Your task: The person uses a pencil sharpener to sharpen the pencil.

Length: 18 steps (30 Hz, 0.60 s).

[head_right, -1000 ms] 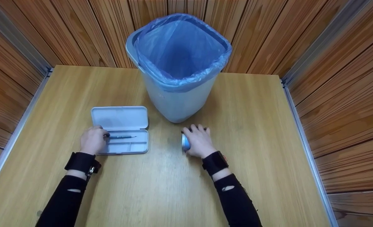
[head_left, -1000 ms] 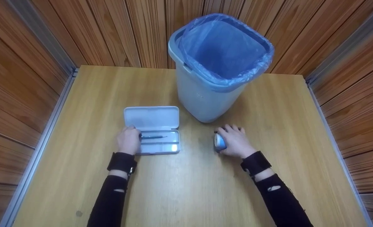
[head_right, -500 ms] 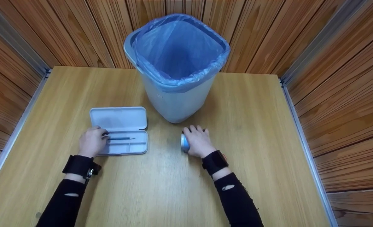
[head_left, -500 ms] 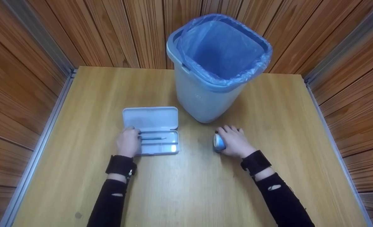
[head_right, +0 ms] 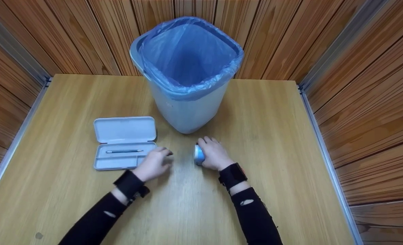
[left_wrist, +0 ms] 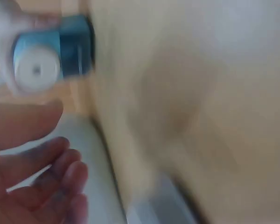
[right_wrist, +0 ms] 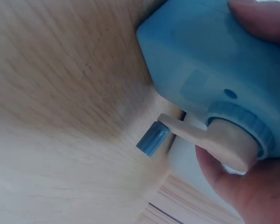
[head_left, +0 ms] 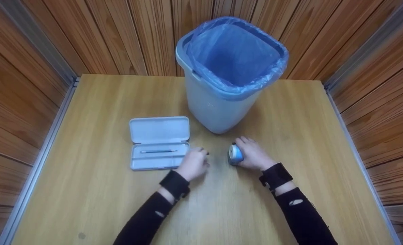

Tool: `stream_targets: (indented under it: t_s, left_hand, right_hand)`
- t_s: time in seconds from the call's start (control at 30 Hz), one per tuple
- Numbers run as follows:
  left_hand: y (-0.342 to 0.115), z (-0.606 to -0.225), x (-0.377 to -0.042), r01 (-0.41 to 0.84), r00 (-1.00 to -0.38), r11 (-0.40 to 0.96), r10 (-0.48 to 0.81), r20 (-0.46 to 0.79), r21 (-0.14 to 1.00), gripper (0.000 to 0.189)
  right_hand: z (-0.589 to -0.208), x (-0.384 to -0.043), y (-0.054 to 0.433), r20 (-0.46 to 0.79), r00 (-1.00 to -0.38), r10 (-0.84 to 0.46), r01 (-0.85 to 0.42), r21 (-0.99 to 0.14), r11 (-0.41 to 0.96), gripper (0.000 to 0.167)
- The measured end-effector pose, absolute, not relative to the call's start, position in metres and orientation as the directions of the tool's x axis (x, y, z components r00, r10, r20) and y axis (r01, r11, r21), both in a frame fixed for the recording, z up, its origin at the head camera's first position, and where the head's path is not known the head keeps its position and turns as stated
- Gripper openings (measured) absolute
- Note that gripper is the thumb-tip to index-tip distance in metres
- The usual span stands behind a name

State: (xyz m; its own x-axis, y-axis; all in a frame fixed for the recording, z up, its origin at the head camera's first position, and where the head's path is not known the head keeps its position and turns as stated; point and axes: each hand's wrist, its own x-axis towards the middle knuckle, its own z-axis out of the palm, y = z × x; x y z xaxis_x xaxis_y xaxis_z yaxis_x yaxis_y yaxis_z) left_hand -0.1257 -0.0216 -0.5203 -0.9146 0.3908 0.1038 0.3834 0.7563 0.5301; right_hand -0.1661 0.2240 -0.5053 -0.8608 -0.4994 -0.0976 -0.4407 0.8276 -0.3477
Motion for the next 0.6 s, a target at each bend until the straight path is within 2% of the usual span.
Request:
stream_targets:
  t_s: [0.1, 0.17, 0.33, 0.6]
  left_hand:
    - [0.004, -0.522, -0.133, 0.305, -0.909, 0.73, 0.414, -0.04, 0.612, 0.051]
    - [0.018, -0.524, -0.139, 0.258, -0.904, 0.707, 0.418, -0.094, 0.658, 0.06]
    - [0.042, -0.53, -0.147, 0.209, -0.896, 0.643, 0.428, -0.119, 0.737, 0.067]
    - [0.059, -0.541, -0.154, 0.21, -0.911, 0.625, 0.404, -0.081, 0.752, 0.069]
  right_hand:
    - [-0.508, -0.166, 0.226, -0.057, -0.863, -0.503, -0.445, -0.386, 0.808, 0.071]
    - [-0.509, -0.165, 0.227, -0.03, -0.863, -0.504, -0.449, -0.41, 0.794, 0.069]
    - [-0.511, -0.165, 0.229, -0.01, -0.857, -0.515, -0.456, -0.447, 0.769, 0.065]
    - [-0.509, -0.165, 0.233, -0.057, -0.866, -0.497, -0.416, -0.469, 0.779, 0.072]
